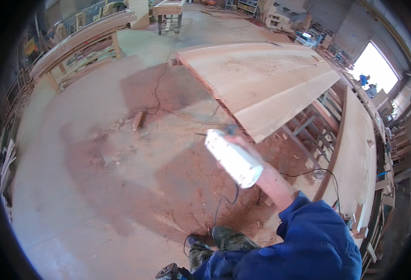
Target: The person uses a handheld electric router to shape the edge of a large wooden panel. They guide the tool along the curved edge, then adjust the router's depth and position before continuing the routing operation.
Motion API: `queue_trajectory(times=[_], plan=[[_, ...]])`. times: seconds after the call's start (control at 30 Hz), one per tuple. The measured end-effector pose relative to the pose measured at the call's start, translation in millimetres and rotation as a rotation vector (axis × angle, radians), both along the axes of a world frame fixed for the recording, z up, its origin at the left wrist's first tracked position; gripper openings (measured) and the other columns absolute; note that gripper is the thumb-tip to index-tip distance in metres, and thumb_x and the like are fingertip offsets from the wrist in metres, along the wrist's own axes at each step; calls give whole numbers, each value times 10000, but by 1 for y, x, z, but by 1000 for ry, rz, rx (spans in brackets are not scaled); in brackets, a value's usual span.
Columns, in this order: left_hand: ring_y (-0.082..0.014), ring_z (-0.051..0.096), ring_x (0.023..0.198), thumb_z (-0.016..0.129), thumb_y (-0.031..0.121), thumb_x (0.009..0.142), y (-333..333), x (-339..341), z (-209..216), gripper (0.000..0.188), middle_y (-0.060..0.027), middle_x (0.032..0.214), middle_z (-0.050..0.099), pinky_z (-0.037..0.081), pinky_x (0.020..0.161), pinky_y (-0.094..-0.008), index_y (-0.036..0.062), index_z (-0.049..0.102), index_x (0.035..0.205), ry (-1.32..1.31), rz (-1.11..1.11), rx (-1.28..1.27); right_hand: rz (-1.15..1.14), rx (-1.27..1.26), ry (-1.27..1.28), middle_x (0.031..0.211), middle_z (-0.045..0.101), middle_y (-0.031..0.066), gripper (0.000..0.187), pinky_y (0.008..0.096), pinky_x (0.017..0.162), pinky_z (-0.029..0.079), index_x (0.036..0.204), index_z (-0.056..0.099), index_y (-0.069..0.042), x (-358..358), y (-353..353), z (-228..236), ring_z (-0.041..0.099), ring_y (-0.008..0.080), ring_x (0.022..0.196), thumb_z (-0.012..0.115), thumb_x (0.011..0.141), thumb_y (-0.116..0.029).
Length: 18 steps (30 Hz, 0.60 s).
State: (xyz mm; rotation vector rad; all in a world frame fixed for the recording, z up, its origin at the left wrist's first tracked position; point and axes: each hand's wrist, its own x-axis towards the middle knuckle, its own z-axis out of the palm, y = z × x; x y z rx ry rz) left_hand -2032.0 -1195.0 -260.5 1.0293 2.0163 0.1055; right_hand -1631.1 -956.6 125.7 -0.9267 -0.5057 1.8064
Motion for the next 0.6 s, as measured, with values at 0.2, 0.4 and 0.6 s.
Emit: queue_trajectory(times=[0.2,0.4,0.6], plan=[[-275,629,657,769,407,853,67,-14,19,550,-148,774,647,526,575,-372,95,545,1247,62,22,21,44,-86,-112,904,695,37,409,211,542,564,1183,623,-34,12,87,-12,686,110,679,595,969,-381],[-295,633,679,768,406,849,167,-7,17,546,-159,788,645,528,591,-388,78,535,1217,177,70,-16,260,0,11,912,698,14,349,207,535,538,1147,650,-85,-5,293,-39,670,97,664,604,967,-381],[-315,638,702,768,405,844,288,15,37,543,-170,802,643,530,607,-405,61,525,1187,254,130,-92,403,107,252,646,599,-39,279,234,374,416,797,618,-162,-46,549,-70,506,66,432,594,969,-381]])
